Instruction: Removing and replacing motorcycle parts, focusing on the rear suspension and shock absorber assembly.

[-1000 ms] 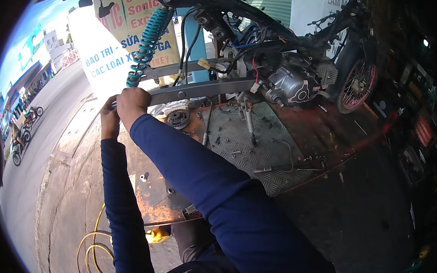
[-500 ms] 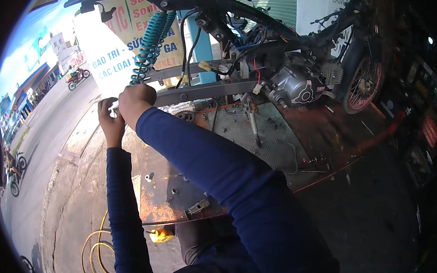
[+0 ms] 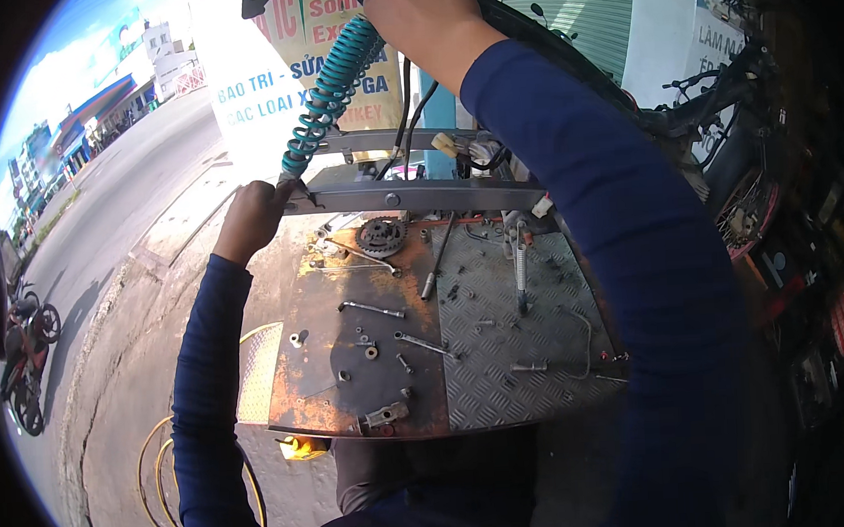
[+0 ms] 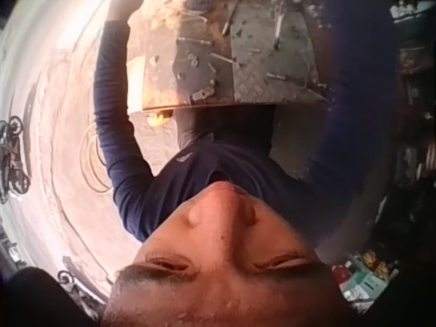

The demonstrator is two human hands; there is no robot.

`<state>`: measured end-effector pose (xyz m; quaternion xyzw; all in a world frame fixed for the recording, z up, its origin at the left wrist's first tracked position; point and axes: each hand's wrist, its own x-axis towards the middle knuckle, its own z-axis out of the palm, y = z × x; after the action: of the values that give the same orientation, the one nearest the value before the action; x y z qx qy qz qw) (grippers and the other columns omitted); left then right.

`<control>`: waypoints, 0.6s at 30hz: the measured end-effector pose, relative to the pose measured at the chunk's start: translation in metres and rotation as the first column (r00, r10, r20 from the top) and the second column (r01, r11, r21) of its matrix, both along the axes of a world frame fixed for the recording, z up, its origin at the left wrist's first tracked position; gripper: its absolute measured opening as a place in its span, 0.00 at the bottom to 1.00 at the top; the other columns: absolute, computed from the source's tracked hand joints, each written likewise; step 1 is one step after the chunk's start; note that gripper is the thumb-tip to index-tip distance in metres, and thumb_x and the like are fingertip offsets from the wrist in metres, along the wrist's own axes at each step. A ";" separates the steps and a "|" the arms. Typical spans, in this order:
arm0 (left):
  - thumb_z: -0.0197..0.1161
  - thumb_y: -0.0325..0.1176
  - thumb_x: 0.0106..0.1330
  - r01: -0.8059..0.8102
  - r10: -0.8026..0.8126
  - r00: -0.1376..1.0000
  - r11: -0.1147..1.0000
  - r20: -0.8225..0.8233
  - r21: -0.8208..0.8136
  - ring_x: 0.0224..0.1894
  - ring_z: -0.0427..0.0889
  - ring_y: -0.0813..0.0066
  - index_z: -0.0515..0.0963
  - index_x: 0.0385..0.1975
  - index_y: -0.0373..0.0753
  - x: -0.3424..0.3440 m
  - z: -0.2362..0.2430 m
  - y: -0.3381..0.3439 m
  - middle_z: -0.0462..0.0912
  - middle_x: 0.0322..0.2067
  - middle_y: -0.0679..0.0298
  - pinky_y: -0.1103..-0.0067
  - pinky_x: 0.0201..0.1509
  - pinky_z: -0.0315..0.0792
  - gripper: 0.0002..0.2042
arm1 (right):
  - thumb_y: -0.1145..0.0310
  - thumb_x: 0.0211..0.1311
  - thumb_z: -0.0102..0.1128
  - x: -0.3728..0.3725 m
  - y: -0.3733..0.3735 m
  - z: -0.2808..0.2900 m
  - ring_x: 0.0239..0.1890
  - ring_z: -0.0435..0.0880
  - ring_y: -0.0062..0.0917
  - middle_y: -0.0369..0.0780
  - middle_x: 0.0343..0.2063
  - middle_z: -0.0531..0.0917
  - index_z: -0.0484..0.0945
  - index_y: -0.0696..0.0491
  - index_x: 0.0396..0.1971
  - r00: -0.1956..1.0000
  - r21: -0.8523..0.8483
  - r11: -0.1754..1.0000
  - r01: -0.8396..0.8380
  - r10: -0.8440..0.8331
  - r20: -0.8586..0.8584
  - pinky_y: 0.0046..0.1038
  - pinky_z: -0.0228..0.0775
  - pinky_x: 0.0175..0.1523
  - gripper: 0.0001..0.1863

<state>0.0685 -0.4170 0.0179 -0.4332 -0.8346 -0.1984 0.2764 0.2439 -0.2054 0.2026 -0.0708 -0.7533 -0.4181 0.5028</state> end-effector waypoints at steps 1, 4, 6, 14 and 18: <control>0.54 0.43 0.69 -0.037 0.036 0.998 0.999 -0.050 -0.009 0.25 0.78 0.44 0.77 0.16 0.30 0.014 0.004 0.001 0.78 0.19 0.45 0.58 0.31 0.70 0.23 | 0.69 0.59 0.52 0.002 -0.004 0.005 0.32 0.86 0.32 0.40 0.28 0.86 0.83 0.51 0.32 0.978 -0.126 0.977 0.174 -0.156 0.137 0.34 0.76 0.34 0.09; 0.55 0.40 0.68 -0.170 0.169 0.977 0.985 -0.127 0.002 0.24 0.79 0.47 0.78 0.18 0.33 0.034 0.007 0.003 0.79 0.20 0.47 0.58 0.31 0.72 0.20 | 0.70 0.59 0.52 0.002 -0.015 0.013 0.35 0.87 0.32 0.39 0.32 0.87 0.85 0.51 0.32 0.963 -0.109 0.977 0.184 -0.156 0.220 0.35 0.77 0.33 0.11; 0.55 0.38 0.67 -0.179 0.171 0.971 0.983 -0.164 -0.034 0.26 0.80 0.50 0.78 0.20 0.34 0.032 0.000 0.000 0.79 0.22 0.50 0.60 0.31 0.72 0.16 | 0.70 0.61 0.51 0.006 -0.031 0.016 0.38 0.87 0.32 0.41 0.34 0.87 0.85 0.52 0.34 0.953 -0.167 0.962 0.217 -0.172 0.251 0.34 0.78 0.36 0.12; 0.56 0.33 0.63 -0.213 -0.022 0.762 0.935 -0.647 -0.283 0.38 0.77 0.67 0.76 0.31 0.40 0.023 0.009 -0.012 0.77 0.32 0.61 0.70 0.37 0.70 0.05 | 0.69 0.60 0.53 -0.003 -0.020 0.009 0.41 0.85 0.39 0.47 0.35 0.85 0.84 0.57 0.35 0.994 -0.389 0.921 -0.012 0.055 0.099 0.37 0.78 0.44 0.12; 0.52 0.42 0.70 -0.150 0.051 0.934 0.954 -0.353 -0.258 0.30 0.81 0.56 0.79 0.27 0.38 0.010 0.013 -0.011 0.80 0.25 0.54 0.64 0.31 0.72 0.16 | 0.69 0.60 0.54 -0.005 -0.023 0.003 0.41 0.85 0.39 0.48 0.36 0.85 0.84 0.57 0.36 0.984 -0.170 0.979 0.116 -0.090 0.153 0.34 0.78 0.44 0.12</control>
<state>0.0786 -0.4276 0.0308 -0.4520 -0.8147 0.0149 0.3629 0.2394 -0.2287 0.2051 -0.1241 -0.8173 -0.3786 0.4163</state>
